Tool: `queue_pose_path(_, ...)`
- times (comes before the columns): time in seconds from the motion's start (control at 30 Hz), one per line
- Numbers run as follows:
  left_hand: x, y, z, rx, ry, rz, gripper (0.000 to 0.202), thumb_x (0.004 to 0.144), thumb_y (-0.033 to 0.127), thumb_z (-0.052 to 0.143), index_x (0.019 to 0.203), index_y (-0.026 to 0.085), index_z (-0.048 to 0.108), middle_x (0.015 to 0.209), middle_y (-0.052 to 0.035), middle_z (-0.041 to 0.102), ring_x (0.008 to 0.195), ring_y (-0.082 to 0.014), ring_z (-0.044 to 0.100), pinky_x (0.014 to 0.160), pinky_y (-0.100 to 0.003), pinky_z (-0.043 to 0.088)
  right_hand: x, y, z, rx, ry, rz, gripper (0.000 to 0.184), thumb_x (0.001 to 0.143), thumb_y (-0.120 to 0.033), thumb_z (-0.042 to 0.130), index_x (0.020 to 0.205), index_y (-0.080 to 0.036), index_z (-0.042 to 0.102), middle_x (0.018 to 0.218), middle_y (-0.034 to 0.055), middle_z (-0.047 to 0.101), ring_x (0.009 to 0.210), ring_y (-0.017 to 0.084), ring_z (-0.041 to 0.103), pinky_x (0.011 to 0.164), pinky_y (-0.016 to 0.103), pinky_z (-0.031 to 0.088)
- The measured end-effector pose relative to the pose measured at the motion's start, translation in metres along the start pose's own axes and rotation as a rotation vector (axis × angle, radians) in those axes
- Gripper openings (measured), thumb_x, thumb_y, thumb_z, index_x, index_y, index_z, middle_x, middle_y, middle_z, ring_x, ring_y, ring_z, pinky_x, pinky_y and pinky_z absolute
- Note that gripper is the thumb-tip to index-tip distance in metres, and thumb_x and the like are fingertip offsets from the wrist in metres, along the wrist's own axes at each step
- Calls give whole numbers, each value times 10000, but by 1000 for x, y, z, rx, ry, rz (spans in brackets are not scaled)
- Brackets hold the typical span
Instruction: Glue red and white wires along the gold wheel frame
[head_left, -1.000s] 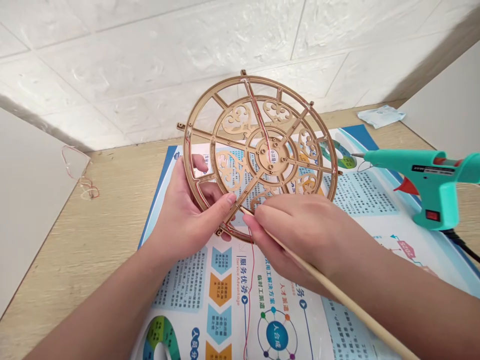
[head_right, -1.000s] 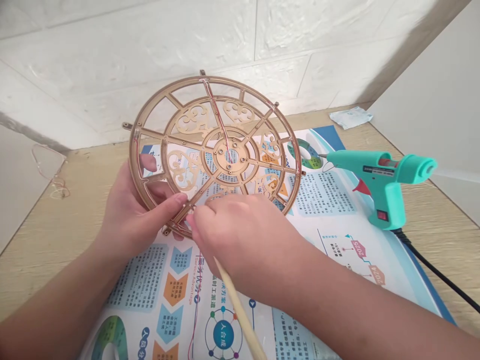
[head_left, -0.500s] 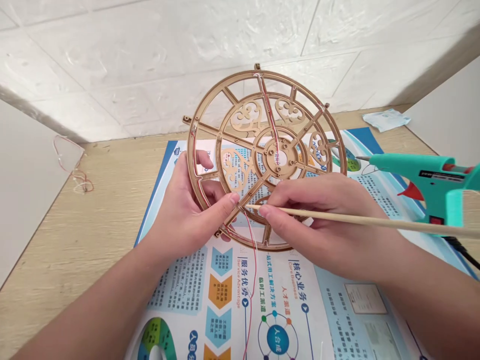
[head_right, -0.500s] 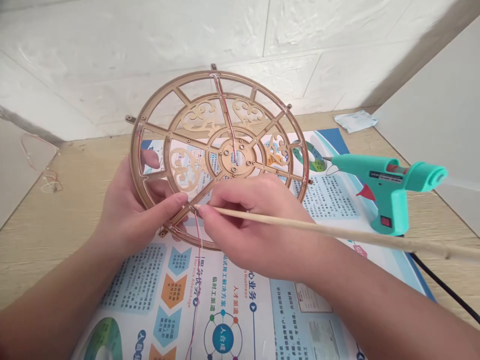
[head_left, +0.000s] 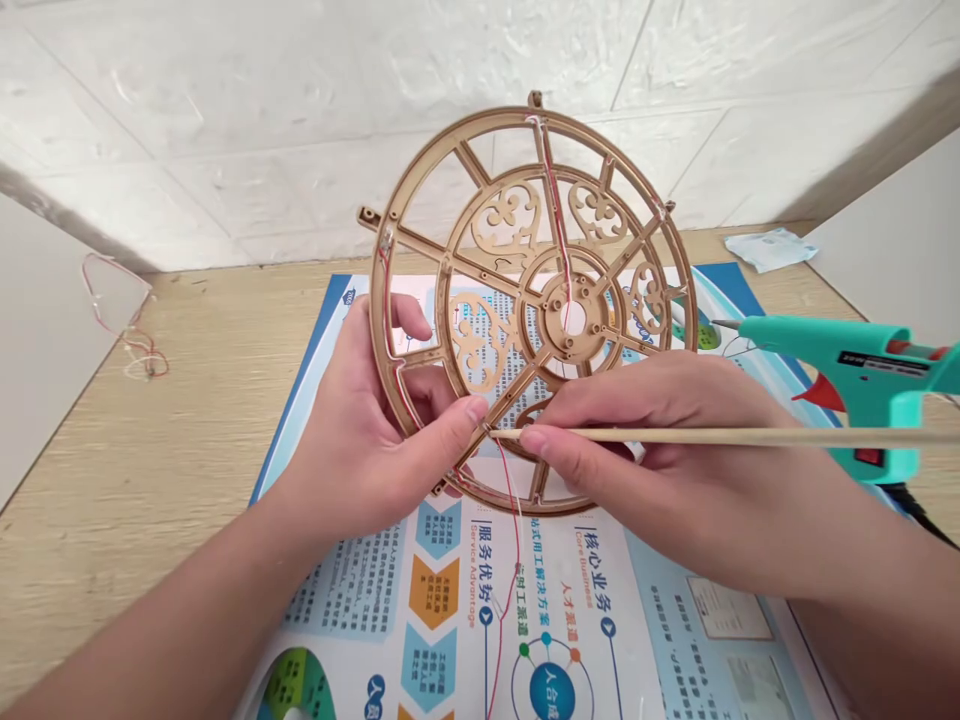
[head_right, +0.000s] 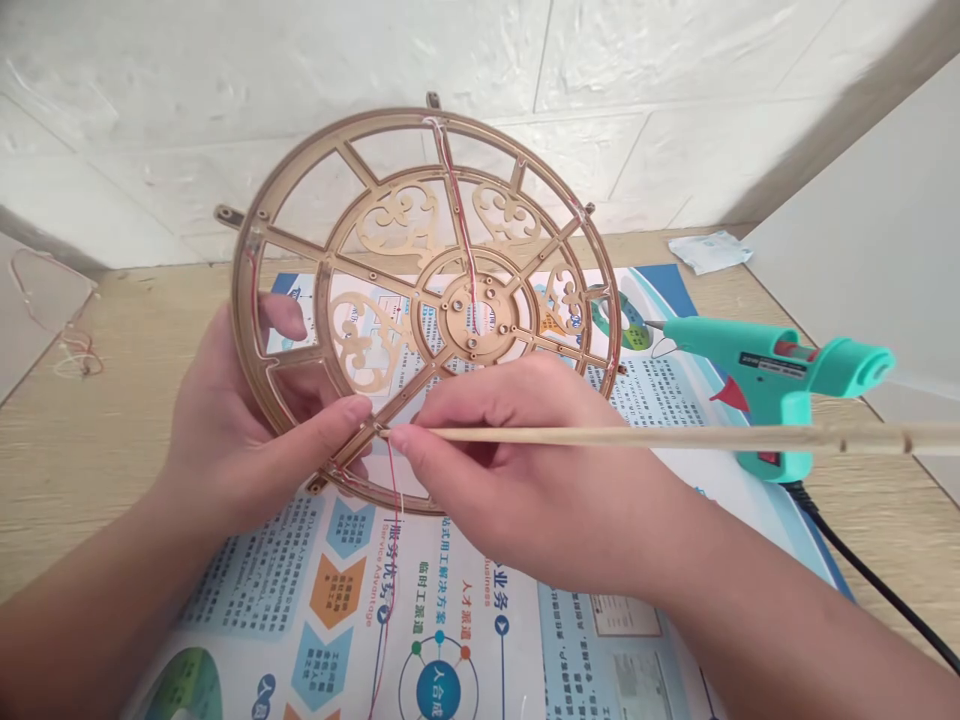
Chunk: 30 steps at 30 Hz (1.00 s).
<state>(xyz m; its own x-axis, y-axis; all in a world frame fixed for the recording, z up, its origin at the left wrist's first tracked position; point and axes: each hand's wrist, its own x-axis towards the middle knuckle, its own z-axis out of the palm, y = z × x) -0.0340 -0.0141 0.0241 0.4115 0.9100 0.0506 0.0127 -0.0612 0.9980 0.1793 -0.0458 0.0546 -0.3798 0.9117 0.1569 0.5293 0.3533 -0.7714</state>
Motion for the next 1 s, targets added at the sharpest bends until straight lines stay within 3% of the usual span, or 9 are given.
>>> queue_pose_path(0.3, -1, 3, 1, 1, 34, -37, 458, 913, 261, 774, 1067, 321, 347, 589, 91, 698, 390, -185, 655, 352, -242, 523, -1, -4, 4, -97, 35, 58, 480, 953, -193, 635, 532, -160, 406, 469, -59, 337, 433, 33, 309, 381, 169, 245)
queue_pose_path(0.57, 2, -6, 2, -6, -17, 78, 431, 914, 172, 710, 1063, 343, 344, 535, 164, 616, 323, -160, 604, 297, -216, 511, -1, -3, 6, -93, 40, 100, 437, 952, -205, 611, 519, -170, 565, 453, -44, 446, 410, 42, 377, 373, 161, 274)
queue_pose_path(0.77, 3, -7, 0, 18, 0, 88, 434, 911, 165, 705, 1073, 348, 346, 551, 154, 633, 331, -166, 604, 291, -233, 518, 0, 2, 3, 8, 19, 81, 395, 951, -187, 617, 557, -173, 638, 484, -47, 506, 443, 40, 438, 393, 148, 314)
queue_pose_path(1.0, 4, -7, 1, 12, -2, 90, 438, 906, 171, 712, 1068, 346, 345, 549, 148, 641, 337, -178, 617, 297, -243, 520, 0, 0, 4, 3, 12, 64, 431, 950, -189, 610, 523, -165, 549, 460, -50, 465, 432, 34, 382, 389, 156, 287)
